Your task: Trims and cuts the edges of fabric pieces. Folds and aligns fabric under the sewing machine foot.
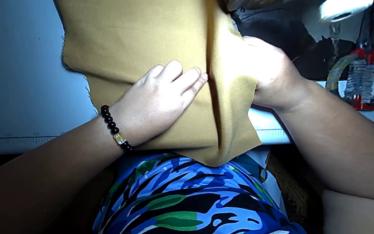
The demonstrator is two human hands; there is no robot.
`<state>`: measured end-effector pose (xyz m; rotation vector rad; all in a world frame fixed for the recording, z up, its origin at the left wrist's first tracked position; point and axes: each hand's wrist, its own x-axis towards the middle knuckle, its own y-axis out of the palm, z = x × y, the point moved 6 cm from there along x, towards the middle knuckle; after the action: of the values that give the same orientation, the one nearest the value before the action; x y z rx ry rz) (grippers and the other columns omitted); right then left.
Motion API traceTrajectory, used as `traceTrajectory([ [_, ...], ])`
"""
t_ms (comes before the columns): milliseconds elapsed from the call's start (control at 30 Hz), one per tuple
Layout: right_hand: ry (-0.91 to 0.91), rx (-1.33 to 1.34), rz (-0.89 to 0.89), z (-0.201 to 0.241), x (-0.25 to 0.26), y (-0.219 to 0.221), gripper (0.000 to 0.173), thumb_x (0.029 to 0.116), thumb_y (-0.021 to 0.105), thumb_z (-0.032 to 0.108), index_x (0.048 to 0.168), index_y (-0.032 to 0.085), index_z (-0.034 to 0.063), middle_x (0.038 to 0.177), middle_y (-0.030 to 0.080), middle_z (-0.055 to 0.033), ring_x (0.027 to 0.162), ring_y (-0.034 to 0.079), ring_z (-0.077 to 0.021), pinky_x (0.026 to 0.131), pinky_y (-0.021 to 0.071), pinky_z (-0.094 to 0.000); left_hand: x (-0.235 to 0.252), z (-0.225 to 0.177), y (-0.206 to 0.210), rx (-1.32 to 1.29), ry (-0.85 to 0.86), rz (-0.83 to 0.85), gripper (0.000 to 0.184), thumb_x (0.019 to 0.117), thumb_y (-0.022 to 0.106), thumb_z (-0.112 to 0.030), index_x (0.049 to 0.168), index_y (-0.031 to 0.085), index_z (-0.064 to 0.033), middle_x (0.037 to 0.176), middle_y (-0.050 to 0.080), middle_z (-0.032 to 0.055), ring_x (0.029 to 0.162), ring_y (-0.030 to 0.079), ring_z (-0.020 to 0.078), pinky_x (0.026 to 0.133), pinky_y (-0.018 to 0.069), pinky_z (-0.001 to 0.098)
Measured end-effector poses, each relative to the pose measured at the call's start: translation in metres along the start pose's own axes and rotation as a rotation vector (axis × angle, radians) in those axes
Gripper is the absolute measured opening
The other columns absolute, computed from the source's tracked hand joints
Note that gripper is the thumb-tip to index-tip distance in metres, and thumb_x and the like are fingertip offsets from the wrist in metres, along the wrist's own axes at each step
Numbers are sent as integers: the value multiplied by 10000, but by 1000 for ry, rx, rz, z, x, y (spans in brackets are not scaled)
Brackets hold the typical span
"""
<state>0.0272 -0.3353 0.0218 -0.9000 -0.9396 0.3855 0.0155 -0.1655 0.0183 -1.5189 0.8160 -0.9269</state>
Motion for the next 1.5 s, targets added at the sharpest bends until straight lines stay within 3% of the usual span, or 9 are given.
traceTrajectory([
  [100, 9, 14, 11, -1, 1, -1, 168, 967, 571, 47, 916, 681, -69, 898, 677, -221, 940, 648, -291, 873, 505, -314, 4, 10, -6, -182, -95, -53, 453, 1017, 440, 1, 1437, 590, -77, 1222, 666, 149, 965, 621, 325, 763, 511, 409],
  [300, 14, 39, 8, -3, 0, -1, 178, 959, 570, 58, 929, 691, -69, 937, 710, -221, 1001, 681, -296, 952, 511, -338, 36, 35, -22, -345, -321, 241, 944, 882, 749, -93, 1629, 199, -266, 1143, 610, 100, 767, 658, 216, 672, 564, 413],
  [400, 11, 47, -9, -4, 0, 0, 170, 945, 582, 60, 913, 697, -62, 913, 705, -215, 973, 681, -300, 923, 524, -342, 58, 40, -22, -306, -301, 420, 1149, 830, 818, -61, 1649, 67, -352, 1116, 614, 112, 832, 658, 279, 709, 562, 490],
  [500, 4, 61, 2, -4, 2, 0, 184, 957, 581, 66, 966, 718, -56, 941, 714, -203, 966, 673, -292, 907, 522, -339, 64, 39, -22, -245, -209, 431, 1015, 768, 833, -62, 1599, 289, -272, 1262, 597, 134, 1013, 651, 331, 805, 538, 545],
  [667, -48, 75, 56, -6, 4, 4, 222, 968, 524, 22, 902, 733, -13, 875, 677, -166, 885, 632, -293, 799, 495, -358, 27, 18, -30, -147, -26, 59, 247, 949, 609, -113, 1170, 668, -23, 1006, 573, 152, 772, 618, 293, 584, 505, 413],
  [833, -58, 87, 56, -6, 5, 5, 240, 975, 522, 9, 939, 759, 5, 872, 685, -159, 884, 636, -290, 798, 490, -362, 2, 0, -18, -24, 15, -84, 258, 1008, 504, 4, 1183, 695, 17, 1050, 627, 212, 884, 636, 346, 699, 537, 406],
  [1033, -51, 87, 44, -6, 4, 5, 229, 990, 532, 22, 921, 749, 0, 868, 674, -163, 876, 624, -281, 787, 480, -349, 6, -4, -12, 11, 99, -57, 276, 1036, 436, -11, 1135, 694, 11, 1491, 567, 124, 896, 650, 305, 679, 474, 414],
  [1200, -44, 83, 48, -6, 4, 5, 230, 988, 539, 25, 940, 764, 18, 882, 681, -158, 886, 628, -275, 792, 487, -342, 7, -6, -7, 27, 55, -37, 420, 1043, 411, 8, 1416, 590, -63, 1338, 655, 164, 971, 653, 359, 715, 481, 441],
  [1500, -39, 23, 120, -11, 8, 3, 229, 1002, 515, 37, 970, 740, 9, 931, 688, -181, 945, 650, -322, 856, 503, -393, 11, 4, -3, 46, 60, -14, 343, 1043, 387, -5, 1269, 643, -34, 1376, 644, 140, 1021, 657, 362, 743, 478, 469],
])
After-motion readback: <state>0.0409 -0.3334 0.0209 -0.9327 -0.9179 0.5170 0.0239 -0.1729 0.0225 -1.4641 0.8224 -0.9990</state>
